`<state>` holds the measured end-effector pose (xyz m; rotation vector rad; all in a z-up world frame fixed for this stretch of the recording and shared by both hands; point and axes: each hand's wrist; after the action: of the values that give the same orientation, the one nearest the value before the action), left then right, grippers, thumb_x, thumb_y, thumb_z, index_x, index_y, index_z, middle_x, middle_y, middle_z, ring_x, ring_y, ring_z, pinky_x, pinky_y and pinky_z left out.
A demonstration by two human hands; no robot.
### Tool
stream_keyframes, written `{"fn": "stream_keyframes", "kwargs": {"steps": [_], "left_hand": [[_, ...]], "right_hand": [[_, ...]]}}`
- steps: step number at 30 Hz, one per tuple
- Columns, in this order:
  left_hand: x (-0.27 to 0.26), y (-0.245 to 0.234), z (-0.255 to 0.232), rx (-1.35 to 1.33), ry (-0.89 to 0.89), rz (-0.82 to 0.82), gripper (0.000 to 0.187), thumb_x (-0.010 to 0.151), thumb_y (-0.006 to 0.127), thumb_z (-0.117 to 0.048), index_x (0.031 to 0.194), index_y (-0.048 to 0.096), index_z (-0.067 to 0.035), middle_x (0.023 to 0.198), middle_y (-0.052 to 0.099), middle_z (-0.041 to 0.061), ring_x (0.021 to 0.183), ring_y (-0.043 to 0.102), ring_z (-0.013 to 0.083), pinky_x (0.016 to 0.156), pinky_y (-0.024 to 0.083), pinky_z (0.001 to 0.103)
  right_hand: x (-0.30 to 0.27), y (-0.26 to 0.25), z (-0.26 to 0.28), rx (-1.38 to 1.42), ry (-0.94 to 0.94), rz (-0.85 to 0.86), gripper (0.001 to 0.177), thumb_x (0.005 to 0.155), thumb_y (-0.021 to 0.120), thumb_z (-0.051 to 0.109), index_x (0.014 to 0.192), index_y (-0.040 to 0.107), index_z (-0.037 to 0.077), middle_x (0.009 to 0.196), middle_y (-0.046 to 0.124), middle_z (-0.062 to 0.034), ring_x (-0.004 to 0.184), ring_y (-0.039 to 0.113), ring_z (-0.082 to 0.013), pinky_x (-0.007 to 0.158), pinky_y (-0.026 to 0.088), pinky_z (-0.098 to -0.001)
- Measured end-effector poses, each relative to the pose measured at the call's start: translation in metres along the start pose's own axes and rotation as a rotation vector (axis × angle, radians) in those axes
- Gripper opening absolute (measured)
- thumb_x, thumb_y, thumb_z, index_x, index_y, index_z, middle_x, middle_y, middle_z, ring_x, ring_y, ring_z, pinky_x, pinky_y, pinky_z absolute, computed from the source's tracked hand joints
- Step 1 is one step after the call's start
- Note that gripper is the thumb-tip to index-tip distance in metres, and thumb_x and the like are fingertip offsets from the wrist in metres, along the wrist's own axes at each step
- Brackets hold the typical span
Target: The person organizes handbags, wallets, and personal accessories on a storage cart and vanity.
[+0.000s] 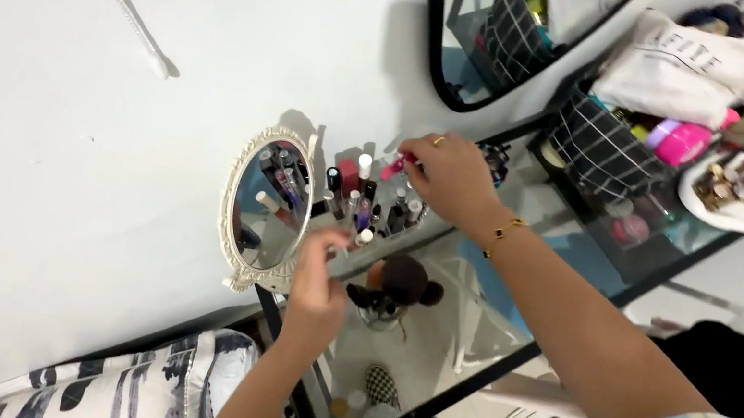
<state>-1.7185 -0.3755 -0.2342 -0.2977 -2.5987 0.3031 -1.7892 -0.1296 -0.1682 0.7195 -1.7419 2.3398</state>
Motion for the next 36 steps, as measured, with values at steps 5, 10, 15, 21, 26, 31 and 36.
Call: {"fn": "stream_keyframes", "kwargs": {"steps": [5,10,15,21,26,31,36], "left_hand": [[-0.058,0.002,0.031,0.005,-0.340,0.056,0.071,0.065,0.052,0.017,0.131,0.045,-0.007,0.130,0.059,0.016,0.127,0.059,0.0322,0.108,0.046,0.041],[-0.066,0.018,0.041,0.049,-0.479,0.226,0.095,0.060,0.078,0.002,0.144,0.034,-0.008,0.141,0.047,0.017,0.133,0.049,0.0334,0.111,0.040,0.042],[-0.046,0.027,0.025,0.082,-0.557,0.357,0.110,0.053,0.098,-0.015,0.146,0.041,-0.013,0.143,0.044,0.014,0.134,0.042,0.0360,0.109,0.039,0.044],[-0.036,0.036,0.023,0.018,-0.535,0.323,0.074,0.061,0.093,-0.016,0.127,0.060,-0.010,0.130,0.060,0.010,0.122,0.059,0.0315,0.103,0.049,0.040],[-0.030,0.052,0.035,0.071,-0.445,0.396,0.065,0.068,0.091,-0.018,0.126,0.063,-0.009,0.135,0.055,0.010,0.120,0.060,0.0330,0.100,0.049,0.041],[-0.026,0.092,0.050,0.073,-0.376,0.393,0.067,0.073,0.089,-0.022,0.130,0.058,-0.006,0.128,0.052,0.014,0.115,0.057,0.0358,0.095,0.048,0.044],[-0.011,0.142,0.053,0.144,-0.253,0.492,0.083,0.080,0.082,-0.021,0.152,0.043,-0.007,0.126,0.051,0.017,0.112,0.055,0.0393,0.092,0.048,0.045]], "right_hand": [[0.011,0.041,-0.016,-0.081,-0.111,0.110,0.023,0.084,0.070,0.018,0.107,0.072,0.016,0.101,0.073,-0.0054,0.098,0.065,-0.0282,0.089,0.047,-0.0455],[0.018,0.066,-0.025,-0.058,-0.113,0.162,0.020,0.086,0.069,0.016,0.106,0.072,0.016,0.100,0.073,-0.0030,0.099,0.065,-0.0262,0.094,0.046,-0.0441],[0.017,0.086,-0.033,-0.126,-0.126,0.244,0.021,0.085,0.069,0.013,0.106,0.072,0.016,0.098,0.073,-0.0031,0.100,0.065,-0.0269,0.094,0.045,-0.0448],[0.006,0.073,-0.026,-0.140,-0.184,0.191,0.031,0.084,0.069,0.016,0.114,0.068,0.015,0.104,0.072,-0.0050,0.106,0.064,-0.0262,0.099,0.042,-0.0499],[-0.050,0.024,-0.013,0.026,-0.090,-0.026,0.037,0.086,0.066,0.009,0.122,0.065,0.015,0.118,0.068,-0.0101,0.108,0.061,-0.0308,0.095,0.045,-0.0478],[-0.161,0.018,-0.024,0.293,0.462,0.101,0.046,0.084,0.065,0.000,0.127,0.066,0.018,0.104,0.065,-0.0093,0.089,0.066,-0.0273,0.078,0.054,-0.0383],[-0.203,0.020,-0.020,0.558,0.765,0.272,0.072,0.069,0.082,0.012,0.134,0.052,0.007,0.111,0.061,-0.0082,0.086,0.069,-0.0192,0.066,0.059,-0.0350]]}}
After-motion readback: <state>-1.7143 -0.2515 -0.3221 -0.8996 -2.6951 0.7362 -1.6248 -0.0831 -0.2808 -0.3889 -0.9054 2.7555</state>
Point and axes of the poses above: each hand's wrist, its own x-axis towards the middle knuckle, its own y-axis out of the palm, z = x × y
